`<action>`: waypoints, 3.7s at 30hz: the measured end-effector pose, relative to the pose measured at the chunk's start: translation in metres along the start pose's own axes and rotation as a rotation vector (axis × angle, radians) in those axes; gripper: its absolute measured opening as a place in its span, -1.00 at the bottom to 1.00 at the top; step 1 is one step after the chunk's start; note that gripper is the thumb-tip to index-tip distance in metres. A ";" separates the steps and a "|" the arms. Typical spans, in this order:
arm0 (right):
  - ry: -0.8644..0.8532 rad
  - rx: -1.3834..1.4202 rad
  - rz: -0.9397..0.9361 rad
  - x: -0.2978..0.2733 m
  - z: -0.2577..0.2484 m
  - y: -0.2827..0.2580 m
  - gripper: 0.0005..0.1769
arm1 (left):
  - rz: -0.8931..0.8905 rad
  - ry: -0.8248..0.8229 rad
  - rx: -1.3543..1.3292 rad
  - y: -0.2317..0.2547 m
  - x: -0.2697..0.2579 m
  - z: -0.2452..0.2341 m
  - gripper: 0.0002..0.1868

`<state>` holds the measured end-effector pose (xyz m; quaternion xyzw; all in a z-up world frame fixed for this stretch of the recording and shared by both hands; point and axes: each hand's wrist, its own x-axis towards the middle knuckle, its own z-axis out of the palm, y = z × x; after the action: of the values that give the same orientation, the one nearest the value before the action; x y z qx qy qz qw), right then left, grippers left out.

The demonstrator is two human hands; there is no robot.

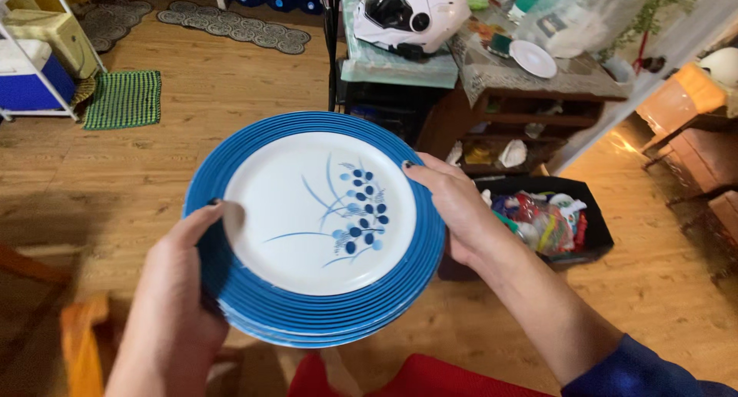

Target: The person clears a dining table by stacking yellow plastic cups, collecting silverware, and stacking blue-rimmed plates. They then carry these items to the kitchen and place them in a dish rack. Finally, they move several food containers from the table to a nearby counter.

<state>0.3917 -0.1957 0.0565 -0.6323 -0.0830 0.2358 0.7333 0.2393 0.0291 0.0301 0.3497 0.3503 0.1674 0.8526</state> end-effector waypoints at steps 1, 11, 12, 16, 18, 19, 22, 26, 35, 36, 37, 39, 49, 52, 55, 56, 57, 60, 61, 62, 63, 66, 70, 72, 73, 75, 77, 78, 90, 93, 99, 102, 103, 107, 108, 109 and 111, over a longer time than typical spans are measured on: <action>-0.035 -0.016 -0.005 0.021 0.002 -0.003 -0.63 | 0.004 0.002 -0.006 0.008 0.017 0.006 -0.66; -0.150 -0.141 0.044 0.269 0.058 -0.063 -0.63 | -0.003 0.115 -0.010 0.125 0.216 0.071 -0.68; -0.168 -0.126 0.045 0.290 0.062 -0.064 -0.64 | 0.029 0.095 -0.005 0.134 0.238 0.076 -0.68; -0.105 -0.129 0.016 0.379 0.090 -0.083 -0.68 | 0.055 0.044 -0.056 0.178 0.308 0.104 -0.72; -0.070 -0.153 0.020 0.426 0.101 -0.089 -0.74 | 0.105 0.000 -0.089 0.202 0.350 0.118 -0.74; -0.101 -0.132 -0.002 0.449 0.105 -0.090 -0.74 | 0.122 -0.019 -0.103 0.212 0.370 0.123 -0.75; -0.153 -0.081 -0.067 0.528 0.118 -0.107 -0.76 | 0.155 -0.027 -0.082 0.247 0.436 0.147 -0.75; -0.116 -0.100 -0.055 0.631 0.145 -0.130 -0.77 | 0.175 -0.062 -0.065 0.296 0.528 0.183 -0.72; -0.302 -0.035 -0.076 0.855 0.209 -0.191 -0.71 | 0.197 0.026 -0.042 0.418 0.705 0.269 -0.62; -0.329 -0.030 -0.102 0.881 0.213 -0.198 -0.69 | 0.206 0.035 -0.030 0.430 0.723 0.279 -0.62; -0.392 -0.009 -0.141 0.908 0.217 -0.206 -0.69 | 0.215 0.044 -0.018 0.441 0.741 0.288 -0.61; -0.496 0.045 -0.190 0.955 0.228 -0.208 -0.70 | 0.200 0.038 -0.019 0.464 0.783 0.296 -0.63; -0.249 -0.078 -0.059 1.207 0.303 -0.261 -0.63 | 0.153 -0.059 -0.043 0.578 1.029 0.354 -0.64; -0.136 -0.161 -0.015 1.273 0.307 -0.274 -0.62 | 0.128 -0.006 0.031 0.609 1.105 0.380 -0.66; -0.058 -0.162 0.022 1.343 0.307 -0.291 -0.66 | 0.089 0.001 0.054 0.635 1.176 0.414 -0.66; -0.048 -0.154 0.038 1.365 0.308 -0.295 -0.68 | 0.090 -0.019 0.057 0.644 1.199 0.425 -0.66; -0.039 -0.147 0.055 1.388 0.308 -0.298 -0.70 | 0.091 -0.040 0.059 0.651 1.225 0.438 -0.66; -0.068 -0.145 0.038 1.466 0.292 -0.303 -0.75 | 0.091 -0.071 0.068 0.660 1.297 0.471 -0.67; -0.047 -0.132 0.062 1.493 0.285 -0.305 -0.76 | 0.096 -0.082 0.068 0.664 1.322 0.484 -0.67; -0.034 -0.119 0.084 1.522 0.281 -0.307 -0.77 | 0.086 -0.101 0.051 0.668 1.347 0.496 -0.67; -0.020 -0.107 0.106 1.550 0.276 -0.309 -0.78 | 0.077 -0.120 0.034 0.671 1.372 0.509 -0.67; -0.107 -0.154 0.096 1.629 0.258 -0.325 -0.85 | 0.056 -0.106 0.037 0.675 1.430 0.544 -0.66; -0.124 -0.125 0.259 1.725 0.258 -0.354 -0.74 | 0.044 -0.117 -0.027 0.692 1.501 0.590 -0.66; -0.266 -0.054 0.306 1.770 0.263 -0.364 -0.75 | -0.007 -0.104 -0.060 0.698 1.544 0.606 -0.66; -0.255 -0.083 0.317 1.787 0.268 -0.365 -0.75 | -0.032 -0.092 -0.080 0.702 1.562 0.608 -0.66; -0.235 -0.151 0.301 1.829 0.278 -0.383 -0.74 | 0.007 -0.072 -0.099 0.714 1.595 0.618 -0.67; -0.321 -0.104 0.321 1.878 0.293 -0.389 -0.78 | 0.048 -0.036 -0.099 0.723 1.630 0.626 -0.67; -0.361 -0.078 0.337 1.902 0.302 -0.388 -0.80 | 0.073 -0.004 -0.097 0.728 1.650 0.626 -0.67; -0.108 -0.647 0.022 2.204 0.431 -0.387 -0.73 | 0.284 0.292 0.419 0.826 1.903 0.597 -0.50; -0.107 -0.583 -0.059 2.266 0.459 -0.379 -0.67 | 0.232 0.316 0.413 0.840 1.920 0.598 -0.55; 0.054 -0.862 -0.186 2.395 0.490 -0.349 -0.58 | 0.288 0.530 0.325 0.878 1.934 0.561 -0.60; 0.098 -1.058 -0.185 2.457 0.502 -0.327 -0.55 | 0.445 0.729 0.332 0.888 1.936 0.527 -0.62; 0.048 -1.153 -0.186 2.471 0.503 -0.318 -0.51 | 0.502 0.800 0.363 0.886 1.932 0.516 -0.62; 0.010 -1.332 -0.190 2.527 0.519 -0.276 -0.45 | 0.560 0.945 0.284 0.892 1.927 0.487 -0.64; 0.017 -1.404 -0.240 2.539 0.520 -0.263 -0.44 | 0.588 0.957 0.279 0.890 1.925 0.486 -0.64; -0.009 -1.439 -0.195 2.552 0.521 -0.248 -0.42 | 0.617 0.969 0.275 0.889 1.920 0.485 -0.65; -0.141 -1.576 -0.256 2.577 0.523 -0.221 -0.35 | 0.473 1.120 0.422 0.893 1.908 0.491 -0.65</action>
<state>2.4799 1.4111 -0.0868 -0.9334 -0.3433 0.0610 0.0853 1.8861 1.4302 0.0014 0.4373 0.6811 0.4357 0.3937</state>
